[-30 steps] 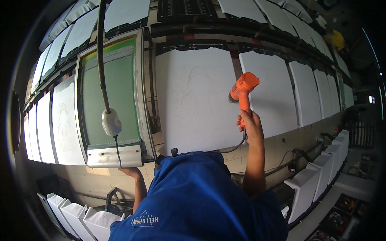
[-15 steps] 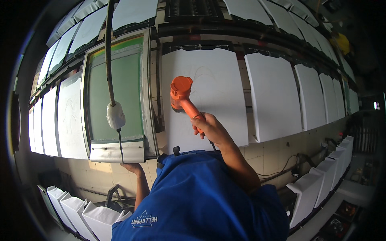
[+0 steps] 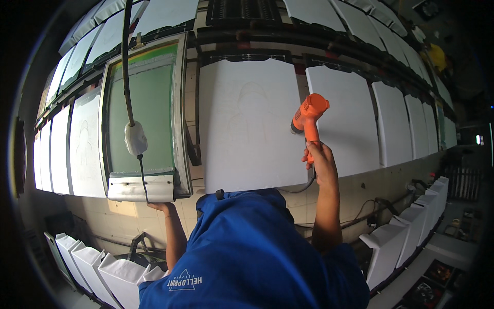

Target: The person uses a heat gun to apply heat to white t-shirts laid out on a drying rack. They move the heat gun across the surface of the shirts while occasionally touching the fabric with their other hand.

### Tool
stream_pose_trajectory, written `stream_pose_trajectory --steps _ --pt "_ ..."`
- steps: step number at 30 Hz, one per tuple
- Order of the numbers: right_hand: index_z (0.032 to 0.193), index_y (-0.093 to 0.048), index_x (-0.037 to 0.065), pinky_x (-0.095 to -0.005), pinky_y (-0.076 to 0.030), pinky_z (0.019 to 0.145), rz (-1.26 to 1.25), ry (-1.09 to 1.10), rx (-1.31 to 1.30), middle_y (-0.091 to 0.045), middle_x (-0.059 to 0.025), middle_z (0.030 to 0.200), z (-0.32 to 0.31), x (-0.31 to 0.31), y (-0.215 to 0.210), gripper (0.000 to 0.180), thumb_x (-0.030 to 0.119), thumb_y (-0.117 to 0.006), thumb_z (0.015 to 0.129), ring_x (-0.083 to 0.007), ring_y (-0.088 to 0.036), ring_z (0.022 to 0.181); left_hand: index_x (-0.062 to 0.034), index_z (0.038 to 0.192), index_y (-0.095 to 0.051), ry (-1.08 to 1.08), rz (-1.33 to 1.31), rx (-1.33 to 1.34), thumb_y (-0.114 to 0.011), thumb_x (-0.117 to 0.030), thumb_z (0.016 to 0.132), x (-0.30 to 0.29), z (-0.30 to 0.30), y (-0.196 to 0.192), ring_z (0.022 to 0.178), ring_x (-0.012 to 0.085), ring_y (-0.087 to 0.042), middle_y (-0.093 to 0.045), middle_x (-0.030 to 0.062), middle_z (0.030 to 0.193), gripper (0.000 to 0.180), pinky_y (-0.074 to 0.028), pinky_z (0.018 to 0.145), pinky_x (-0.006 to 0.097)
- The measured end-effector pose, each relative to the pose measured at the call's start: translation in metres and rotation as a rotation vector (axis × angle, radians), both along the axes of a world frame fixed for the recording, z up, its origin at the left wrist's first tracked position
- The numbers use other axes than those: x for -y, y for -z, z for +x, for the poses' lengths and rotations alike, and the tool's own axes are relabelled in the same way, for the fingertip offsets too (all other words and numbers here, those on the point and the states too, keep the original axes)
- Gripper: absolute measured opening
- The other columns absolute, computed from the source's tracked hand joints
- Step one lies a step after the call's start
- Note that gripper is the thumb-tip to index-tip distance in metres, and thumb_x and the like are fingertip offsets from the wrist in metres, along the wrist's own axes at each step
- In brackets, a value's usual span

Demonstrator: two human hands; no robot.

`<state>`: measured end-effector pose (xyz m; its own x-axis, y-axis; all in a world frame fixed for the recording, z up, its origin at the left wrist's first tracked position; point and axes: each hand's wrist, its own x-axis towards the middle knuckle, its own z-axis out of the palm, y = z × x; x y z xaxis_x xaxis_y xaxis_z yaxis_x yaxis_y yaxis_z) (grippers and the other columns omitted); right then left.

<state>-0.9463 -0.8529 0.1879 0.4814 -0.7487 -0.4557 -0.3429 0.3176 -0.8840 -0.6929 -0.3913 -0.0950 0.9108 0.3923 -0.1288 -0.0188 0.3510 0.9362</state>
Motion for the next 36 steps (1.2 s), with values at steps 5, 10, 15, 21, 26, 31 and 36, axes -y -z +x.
stream_pose_trajectory --steps 5,10,15,21,26,31,36 --pt "0.102 -0.056 0.003 -0.0227 -0.043 0.048 0.074 -0.049 0.034 -0.058 -0.003 0.078 0.01 -0.011 0.001 0.029 0.029 -0.06 0.093 -0.0112 -0.058 0.065 -0.004 0.122 -0.035 -0.01 -0.064 0.01 -0.05 -0.033 0.094 0.009 0.009 0.005 0.105 0.033 -0.058 -0.051 0.0175 0.119 0.043 -0.055 0.088 0.052" --pt "0.099 -0.055 0.002 -0.0229 -0.043 0.048 0.17 -0.38 0.128 -0.057 -0.0029 0.078 0.054 -0.045 0.011 0.035 0.035 -0.062 0.091 -0.0108 -0.058 0.066 -0.0048 0.118 -0.036 -0.074 -0.034 0.078 -0.048 -0.034 0.094 0.008 0.015 0.022 0.102 0.034 -0.058 -0.051 0.0188 0.117 0.04 -0.057 0.084 0.053" --pt "0.097 -0.055 0.002 -0.0236 -0.044 0.051 0.225 -0.572 0.152 -0.057 -0.0036 0.08 0.089 -0.073 0.008 0.039 0.039 -0.063 0.09 -0.0107 -0.058 0.068 -0.0046 0.117 -0.041 -0.165 -0.101 0.042 -0.045 -0.037 0.095 0.009 0.011 0.013 0.103 0.0343 -0.058 -0.051 0.0185 0.118 0.039 -0.054 0.087 0.054" --pt "0.098 -0.055 0.0 -0.0226 -0.044 0.049 0.147 -0.502 0.136 -0.056 -0.0029 0.077 0.061 -0.053 0.009 0.038 0.037 -0.062 0.09 -0.0103 -0.058 0.066 -0.0007 0.115 -0.047 -0.2 0.077 -0.034 -0.036 -0.039 0.097 0.016 0.011 0.004 0.105 0.0361 -0.057 -0.053 0.0183 0.117 0.044 -0.052 0.09 0.055" --pt "0.1 -0.057 0.002 -0.023 -0.044 0.048 0.087 -0.231 0.04 -0.058 -0.0034 0.078 -0.002 -0.014 0.007 0.032 0.032 -0.06 0.092 -0.0113 -0.059 0.066 -0.0001 0.11 -0.035 -0.212 0.129 0.023 -0.044 -0.037 0.097 0.008 0.01 0.015 0.094 0.0329 -0.06 -0.051 0.0212 0.112 0.04 -0.058 0.08 0.051" --pt "0.1 -0.056 0.003 -0.022 -0.044 0.046 0.072 -0.064 0.038 -0.058 -0.0044 0.079 -0.035 0.003 0.001 0.026 0.027 -0.06 0.093 -0.0116 -0.059 0.065 -0.0008 0.113 -0.033 -0.186 -0.009 0.047 -0.049 -0.035 0.097 0.016 0.008 0.008 0.095 0.0325 -0.059 -0.05 0.0206 0.113 0.041 -0.057 0.082 0.05" --pt "0.104 -0.055 0.001 -0.0223 -0.044 0.047 0.092 -0.153 0.035 -0.058 -0.0045 0.078 -0.014 -0.015 0.0 0.03 0.029 -0.059 0.093 -0.0115 -0.059 0.065 0.0 0.111 -0.032 -0.178 0.097 0.038 -0.049 -0.037 0.097 0.013 0.007 0.01 0.094 0.0318 -0.058 -0.05 0.0206 0.112 0.043 -0.057 0.082 0.05"
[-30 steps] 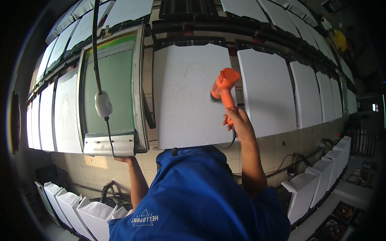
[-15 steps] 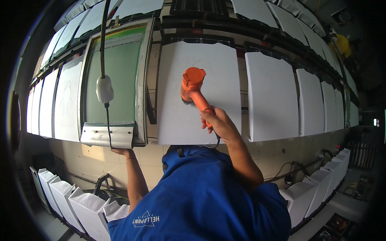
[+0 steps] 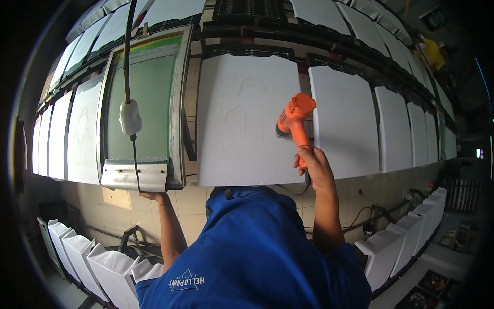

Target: The person uses a heat gun to apply heat to white t-shirts laid out on a drying rack. They move the heat gun across the surface of the shirts while occasionally touching the fabric with their other hand.

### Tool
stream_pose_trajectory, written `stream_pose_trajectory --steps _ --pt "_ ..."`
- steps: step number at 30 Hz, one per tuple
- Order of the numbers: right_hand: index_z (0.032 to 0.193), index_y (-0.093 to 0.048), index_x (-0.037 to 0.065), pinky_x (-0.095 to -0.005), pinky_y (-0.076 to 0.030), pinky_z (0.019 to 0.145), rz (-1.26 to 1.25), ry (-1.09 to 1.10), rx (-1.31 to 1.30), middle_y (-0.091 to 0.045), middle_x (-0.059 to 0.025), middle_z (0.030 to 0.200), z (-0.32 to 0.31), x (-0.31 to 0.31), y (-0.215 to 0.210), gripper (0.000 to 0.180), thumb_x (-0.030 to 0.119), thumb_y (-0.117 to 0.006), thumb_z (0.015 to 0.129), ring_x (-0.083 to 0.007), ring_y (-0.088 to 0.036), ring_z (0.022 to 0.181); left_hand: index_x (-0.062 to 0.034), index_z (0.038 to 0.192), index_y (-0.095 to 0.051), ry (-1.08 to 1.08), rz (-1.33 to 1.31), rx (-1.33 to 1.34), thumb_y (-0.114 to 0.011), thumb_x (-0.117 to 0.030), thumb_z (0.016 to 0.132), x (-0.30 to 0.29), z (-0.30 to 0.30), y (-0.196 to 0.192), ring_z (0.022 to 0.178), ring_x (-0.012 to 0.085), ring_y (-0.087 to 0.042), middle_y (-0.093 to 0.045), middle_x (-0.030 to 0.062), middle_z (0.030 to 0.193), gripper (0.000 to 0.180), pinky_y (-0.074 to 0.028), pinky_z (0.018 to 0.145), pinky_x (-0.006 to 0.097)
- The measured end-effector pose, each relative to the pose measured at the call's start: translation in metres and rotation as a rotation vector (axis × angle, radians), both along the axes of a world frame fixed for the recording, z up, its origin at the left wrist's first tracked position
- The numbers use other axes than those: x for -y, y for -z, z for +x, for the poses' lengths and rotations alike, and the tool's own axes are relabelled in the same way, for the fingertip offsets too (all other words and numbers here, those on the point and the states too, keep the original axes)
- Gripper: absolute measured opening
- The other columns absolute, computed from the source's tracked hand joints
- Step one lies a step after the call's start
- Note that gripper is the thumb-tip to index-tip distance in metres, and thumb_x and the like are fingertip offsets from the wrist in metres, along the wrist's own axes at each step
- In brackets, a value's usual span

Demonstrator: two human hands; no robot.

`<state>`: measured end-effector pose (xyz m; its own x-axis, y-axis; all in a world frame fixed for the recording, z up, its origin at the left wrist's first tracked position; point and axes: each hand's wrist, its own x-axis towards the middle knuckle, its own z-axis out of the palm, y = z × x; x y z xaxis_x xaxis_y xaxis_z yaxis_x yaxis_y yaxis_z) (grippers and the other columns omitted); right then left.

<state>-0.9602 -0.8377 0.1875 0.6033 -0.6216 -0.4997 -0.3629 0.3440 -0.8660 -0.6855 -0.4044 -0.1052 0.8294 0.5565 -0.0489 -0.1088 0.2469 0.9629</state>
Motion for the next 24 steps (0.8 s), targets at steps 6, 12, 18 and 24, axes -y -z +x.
stream_pose_trajectory --steps 6,12,18,24 --pt "0.101 -0.054 0.0 -0.0236 -0.044 0.049 0.091 -0.344 0.096 -0.057 -0.0039 0.078 0.063 -0.037 0.007 0.039 0.037 -0.063 0.091 -0.0113 -0.059 0.067 0.0009 0.109 -0.034 -0.05 0.058 -0.037 -0.045 -0.04 0.098 -0.009 0.004 0.016 0.095 0.0308 -0.059 -0.051 0.0205 0.112 0.044 -0.057 0.082 0.048" --pt "0.099 -0.053 0.0 -0.0234 -0.045 0.051 0.102 -0.506 0.102 -0.056 -0.0036 0.079 0.106 -0.06 0.007 0.042 0.039 -0.063 0.089 -0.011 -0.059 0.068 -0.0001 0.111 -0.036 -0.029 0.053 -0.065 -0.05 -0.036 0.095 -0.002 0.0 0.002 0.101 0.0305 -0.057 -0.051 0.0178 0.113 0.041 -0.054 0.09 0.05" --pt "0.097 -0.053 0.0 -0.0231 -0.045 0.049 0.082 -0.556 0.086 -0.056 -0.0039 0.079 0.113 -0.065 0.01 0.039 0.037 -0.062 0.09 -0.0105 -0.059 0.065 0.002 0.11 -0.038 -0.017 -0.017 -0.011 -0.045 -0.037 0.097 -0.002 0.002 0.002 0.097 0.029 -0.058 -0.051 0.0194 0.112 0.041 -0.056 0.083 0.046" --pt "0.098 -0.054 -0.001 -0.0228 -0.045 0.051 0.125 -0.613 0.007 -0.055 -0.0039 0.079 0.098 -0.075 -0.003 0.031 0.028 -0.058 0.092 -0.01 -0.059 0.067 0.0032 0.108 -0.04 -0.029 0.08 0.027 -0.046 -0.038 0.097 -0.005 0.003 0.011 0.096 0.0282 -0.058 -0.051 0.0189 0.111 0.044 -0.055 0.083 0.046"
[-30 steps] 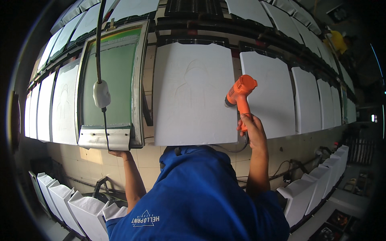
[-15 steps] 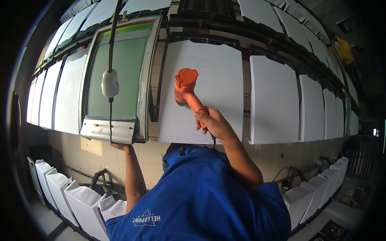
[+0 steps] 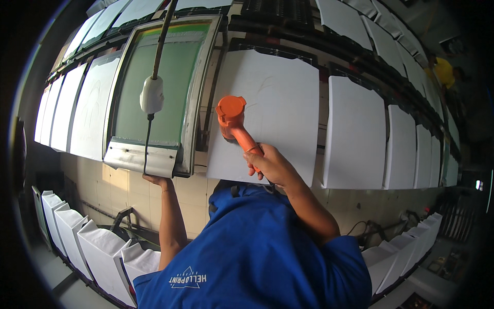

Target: The person uses a heat gun to apply heat to white t-shirts laid out on a drying rack. They move the heat gun across the surface of the shirts while occasionally touching the fabric with their other hand.

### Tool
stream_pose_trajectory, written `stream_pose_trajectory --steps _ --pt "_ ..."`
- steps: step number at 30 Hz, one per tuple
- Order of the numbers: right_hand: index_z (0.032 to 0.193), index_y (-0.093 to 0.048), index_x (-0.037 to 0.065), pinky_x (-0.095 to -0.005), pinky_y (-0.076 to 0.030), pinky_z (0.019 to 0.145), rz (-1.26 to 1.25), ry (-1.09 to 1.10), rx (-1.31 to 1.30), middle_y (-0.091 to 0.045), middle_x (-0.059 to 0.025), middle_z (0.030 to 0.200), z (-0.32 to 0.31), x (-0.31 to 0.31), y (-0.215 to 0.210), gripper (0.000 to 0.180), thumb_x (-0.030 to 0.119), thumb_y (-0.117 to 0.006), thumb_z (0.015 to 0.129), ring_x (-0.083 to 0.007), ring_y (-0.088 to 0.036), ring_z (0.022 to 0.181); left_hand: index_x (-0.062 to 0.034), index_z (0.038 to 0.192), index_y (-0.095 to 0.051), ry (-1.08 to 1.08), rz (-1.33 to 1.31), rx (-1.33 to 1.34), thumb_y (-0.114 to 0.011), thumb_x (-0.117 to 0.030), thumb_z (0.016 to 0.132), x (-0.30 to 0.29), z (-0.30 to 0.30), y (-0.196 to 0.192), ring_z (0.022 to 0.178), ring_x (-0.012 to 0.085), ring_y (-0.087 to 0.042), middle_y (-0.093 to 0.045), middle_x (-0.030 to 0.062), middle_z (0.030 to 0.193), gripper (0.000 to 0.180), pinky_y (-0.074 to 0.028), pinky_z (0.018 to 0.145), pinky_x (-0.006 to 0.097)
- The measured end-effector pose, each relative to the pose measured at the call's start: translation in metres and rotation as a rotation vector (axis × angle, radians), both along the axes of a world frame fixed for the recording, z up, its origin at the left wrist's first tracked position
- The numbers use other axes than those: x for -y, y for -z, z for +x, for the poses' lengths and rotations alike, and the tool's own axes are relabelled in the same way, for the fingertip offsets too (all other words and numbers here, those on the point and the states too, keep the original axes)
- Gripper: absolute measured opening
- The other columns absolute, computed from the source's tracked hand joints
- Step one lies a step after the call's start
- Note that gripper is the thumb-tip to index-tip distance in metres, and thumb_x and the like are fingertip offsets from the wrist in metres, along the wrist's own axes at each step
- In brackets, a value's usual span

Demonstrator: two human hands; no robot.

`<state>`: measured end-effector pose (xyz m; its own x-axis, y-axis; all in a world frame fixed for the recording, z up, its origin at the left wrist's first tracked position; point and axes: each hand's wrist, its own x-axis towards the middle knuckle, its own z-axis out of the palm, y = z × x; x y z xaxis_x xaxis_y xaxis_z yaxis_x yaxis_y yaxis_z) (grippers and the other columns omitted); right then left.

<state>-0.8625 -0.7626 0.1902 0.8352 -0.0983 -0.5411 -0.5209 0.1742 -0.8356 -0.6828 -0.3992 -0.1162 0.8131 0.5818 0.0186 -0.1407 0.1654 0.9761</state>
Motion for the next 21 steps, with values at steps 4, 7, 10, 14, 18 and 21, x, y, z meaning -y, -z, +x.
stream_pose_trajectory --steps 4,7,10,14,18,21 --pt "0.102 -0.054 -0.003 -0.0223 -0.045 0.051 0.057 -0.054 -0.067 -0.056 -0.0051 0.08 -0.017 -0.008 0.0 0.032 0.027 -0.06 0.092 -0.01 -0.059 0.067 0.004 0.11 -0.04 -0.055 0.044 -0.044 -0.047 -0.041 0.095 -0.009 0.002 0.015 0.097 0.0288 -0.058 -0.052 0.0193 0.111 0.048 -0.054 0.083 0.046" --pt "0.103 -0.054 -0.003 -0.0219 -0.045 0.051 0.066 -0.077 -0.096 -0.057 -0.005 0.08 -0.025 -0.011 -0.002 0.034 0.028 -0.06 0.092 -0.0098 -0.059 0.067 0.0042 0.112 -0.04 -0.072 0.053 -0.048 -0.047 -0.044 0.095 -0.012 0.003 0.019 0.098 0.029 -0.058 -0.052 0.0196 0.113 0.051 -0.053 0.085 0.046" --pt "0.098 -0.054 0.0 -0.0213 -0.045 0.049 0.043 -0.063 -0.098 -0.056 -0.0032 0.079 -0.027 -0.003 -0.001 0.031 0.031 -0.061 0.093 -0.0097 -0.059 0.066 0.0041 0.113 -0.04 -0.055 0.054 -0.038 -0.047 -0.045 0.094 -0.008 0.002 0.015 0.1 0.0286 -0.057 -0.051 0.0197 0.114 0.053 -0.052 0.086 0.046" --pt "0.101 -0.054 -0.002 -0.0224 -0.046 0.051 -0.054 0.031 -0.016 -0.056 -0.0039 0.078 -0.012 0.014 0.003 0.036 0.032 -0.06 0.091 -0.0099 -0.058 0.065 0.0039 0.113 -0.039 -0.031 -0.022 -0.027 -0.047 -0.046 0.095 -0.004 0.001 0.01 0.101 0.028 -0.056 -0.05 0.0191 0.114 0.054 -0.052 0.087 0.046" --pt "0.098 -0.053 0.001 -0.0224 -0.045 0.05 -0.1 0.121 0.055 -0.056 -0.0031 0.077 0.0 0.027 0.008 0.035 0.034 -0.061 0.092 -0.0102 -0.059 0.066 0.0037 0.113 -0.039 -0.043 0.045 -0.031 -0.047 -0.045 0.095 -0.003 0.002 0.008 0.1 0.0278 -0.056 -0.05 0.0184 0.113 0.053 -0.052 0.087 0.046" --pt "0.098 -0.053 0.001 -0.0223 -0.045 0.049 -0.053 0.1 0.032 -0.057 -0.003 0.077 -0.012 0.024 0.004 0.035 0.034 -0.061 0.091 -0.0102 -0.059 0.066 0.0036 0.111 -0.04 -0.051 0.015 -0.029 -0.047 -0.045 0.095 -0.004 0.001 0.008 0.099 0.0273 -0.056 -0.05 0.0182 0.112 0.051 -0.052 0.086 0.046"
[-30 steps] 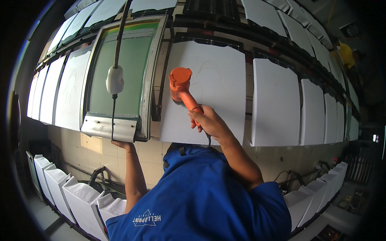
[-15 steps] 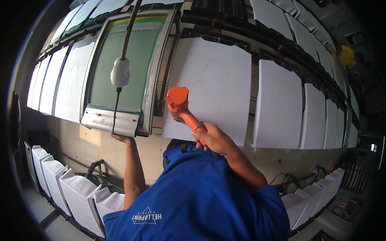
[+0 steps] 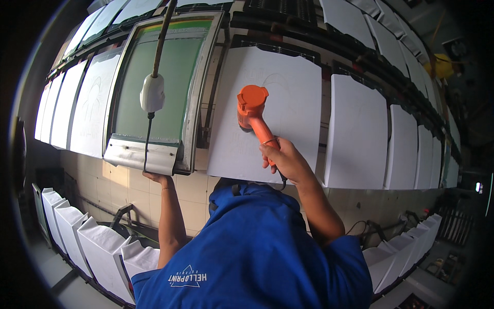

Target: The person uses a heat gun to apply heat to white t-shirts laid out on a drying rack. They move the heat gun across the surface of the shirts while occasionally touching the fabric with their other hand.

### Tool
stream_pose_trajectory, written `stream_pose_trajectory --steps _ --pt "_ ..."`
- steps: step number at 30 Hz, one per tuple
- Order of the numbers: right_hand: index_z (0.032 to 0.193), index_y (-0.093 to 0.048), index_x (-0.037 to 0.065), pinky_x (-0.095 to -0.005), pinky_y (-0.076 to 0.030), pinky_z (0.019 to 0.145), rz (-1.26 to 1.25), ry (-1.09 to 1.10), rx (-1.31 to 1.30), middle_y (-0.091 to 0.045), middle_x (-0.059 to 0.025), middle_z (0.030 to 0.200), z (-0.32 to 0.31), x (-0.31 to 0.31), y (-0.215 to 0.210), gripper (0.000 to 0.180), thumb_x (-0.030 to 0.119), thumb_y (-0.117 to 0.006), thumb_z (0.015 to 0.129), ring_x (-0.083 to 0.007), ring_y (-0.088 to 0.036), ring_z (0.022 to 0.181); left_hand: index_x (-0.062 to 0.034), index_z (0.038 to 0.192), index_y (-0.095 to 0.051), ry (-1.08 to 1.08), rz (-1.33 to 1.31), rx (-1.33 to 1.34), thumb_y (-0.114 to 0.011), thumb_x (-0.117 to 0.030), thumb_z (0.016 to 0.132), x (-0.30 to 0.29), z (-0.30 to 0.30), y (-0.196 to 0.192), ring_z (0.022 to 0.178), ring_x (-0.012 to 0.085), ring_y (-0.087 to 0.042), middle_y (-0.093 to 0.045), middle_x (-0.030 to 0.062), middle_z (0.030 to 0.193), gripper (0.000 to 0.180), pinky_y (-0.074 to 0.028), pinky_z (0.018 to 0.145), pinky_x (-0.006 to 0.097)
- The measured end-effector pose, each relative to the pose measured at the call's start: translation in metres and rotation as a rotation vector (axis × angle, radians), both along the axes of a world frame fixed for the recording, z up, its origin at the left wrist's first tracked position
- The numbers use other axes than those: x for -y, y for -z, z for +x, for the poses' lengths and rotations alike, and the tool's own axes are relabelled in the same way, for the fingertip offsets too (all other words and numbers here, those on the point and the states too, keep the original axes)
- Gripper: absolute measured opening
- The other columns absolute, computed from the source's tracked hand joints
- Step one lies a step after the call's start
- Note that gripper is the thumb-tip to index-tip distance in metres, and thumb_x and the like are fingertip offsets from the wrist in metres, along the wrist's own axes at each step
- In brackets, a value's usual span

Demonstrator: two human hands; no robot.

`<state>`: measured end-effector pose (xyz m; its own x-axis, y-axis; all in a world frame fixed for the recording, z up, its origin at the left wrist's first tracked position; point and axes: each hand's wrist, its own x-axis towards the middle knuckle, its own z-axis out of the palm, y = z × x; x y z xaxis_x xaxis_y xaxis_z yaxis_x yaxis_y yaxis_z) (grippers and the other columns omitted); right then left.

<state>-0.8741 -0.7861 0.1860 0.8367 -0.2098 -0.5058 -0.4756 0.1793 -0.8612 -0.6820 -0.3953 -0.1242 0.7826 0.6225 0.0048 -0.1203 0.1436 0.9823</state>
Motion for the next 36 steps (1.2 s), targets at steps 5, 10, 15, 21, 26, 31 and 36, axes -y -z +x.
stream_pose_trajectory --steps 5,10,15,21,26,31,36 --pt "0.099 -0.054 -0.001 -0.0221 -0.044 0.048 0.094 -0.111 -0.145 -0.057 -0.003 0.079 -0.031 -0.009 -0.013 0.035 0.032 -0.061 0.091 -0.0101 -0.06 0.064 0.0032 0.11 -0.04 0.004 -0.017 -0.002 -0.046 -0.044 0.095 0.002 -0.001 -0.002 0.099 0.0267 -0.056 -0.05 0.0179 0.111 0.049 -0.052 0.085 0.045" --pt "0.105 -0.054 -0.003 -0.0222 -0.045 0.05 0.023 -0.06 -0.078 -0.056 -0.0043 0.08 -0.024 0.001 -0.006 0.036 0.029 -0.061 0.091 -0.0097 -0.059 0.065 0.0027 0.11 -0.039 0.001 0.036 -0.024 -0.045 -0.043 0.096 0.002 -0.001 -0.006 0.1 0.0263 -0.056 -0.05 0.0172 0.112 0.048 -0.052 0.086 0.045" --pt "0.099 -0.055 -0.001 -0.0225 -0.045 0.05 -0.05 0.038 -0.004 -0.056 -0.0033 0.077 -0.008 0.011 -0.001 0.032 0.029 -0.059 0.092 -0.0104 -0.059 0.065 0.0016 0.111 -0.038 0.04 -0.019 -0.027 -0.046 -0.042 0.095 0.005 -0.002 -0.014 0.102 0.0262 -0.055 -0.049 0.0167 0.113 0.047 -0.052 0.087 0.045" --pt "0.103 -0.054 -0.002 -0.0224 -0.043 0.049 0.024 -0.017 -0.128 -0.057 -0.0038 0.077 -0.028 0.022 -0.014 0.036 0.032 -0.061 0.091 -0.0106 -0.059 0.064 -0.0021 0.113 -0.041 0.027 -0.036 -0.059 -0.043 -0.043 0.095 0.011 -0.006 -0.024 0.102 0.0297 -0.057 -0.052 0.0154 0.114 0.044 -0.053 0.089 0.05" --pt "0.099 -0.054 0.001 -0.0233 -0.044 0.05 -0.035 0.077 0.038 -0.057 -0.0035 0.077 -0.005 0.025 0.002 0.036 0.035 -0.062 0.091 -0.0103 -0.058 0.065 -0.0027 0.118 -0.042 0.058 -0.12 -0.062 -0.039 -0.043 0.096 0.015 -0.004 -0.029 0.106 0.0318 -0.056 -0.052 0.0158 0.117 0.046 -0.051 0.093 0.051" --pt "0.095 -0.054 0.001 -0.0232 -0.045 0.05 -0.009 0.128 0.018 -0.056 -0.0031 0.076 -0.001 0.024 -0.009 0.033 0.032 -0.062 0.09 -0.0108 -0.059 0.065 -0.0014 0.117 -0.041 0.049 -0.109 -0.063 -0.037 -0.042 0.097 0.005 -0.001 -0.021 0.108 0.0342 -0.057 -0.051 0.0186 0.119 0.045 -0.052 0.092 0.052" --pt "0.099 -0.054 0.0 -0.0233 -0.044 0.048 0.06 -0.014 -0.168 -0.059 -0.0042 0.079 -0.049 0.019 -0.016 0.032 0.029 -0.061 0.091 -0.0112 -0.06 0.064 0.0001 0.114 -0.039 0.015 -0.013 -0.076 -0.039 -0.038 0.097 0.01 -0.004 -0.021 0.103 0.0353 -0.059 -0.051 0.0214 0.119 0.042 -0.056 0.088 0.052"
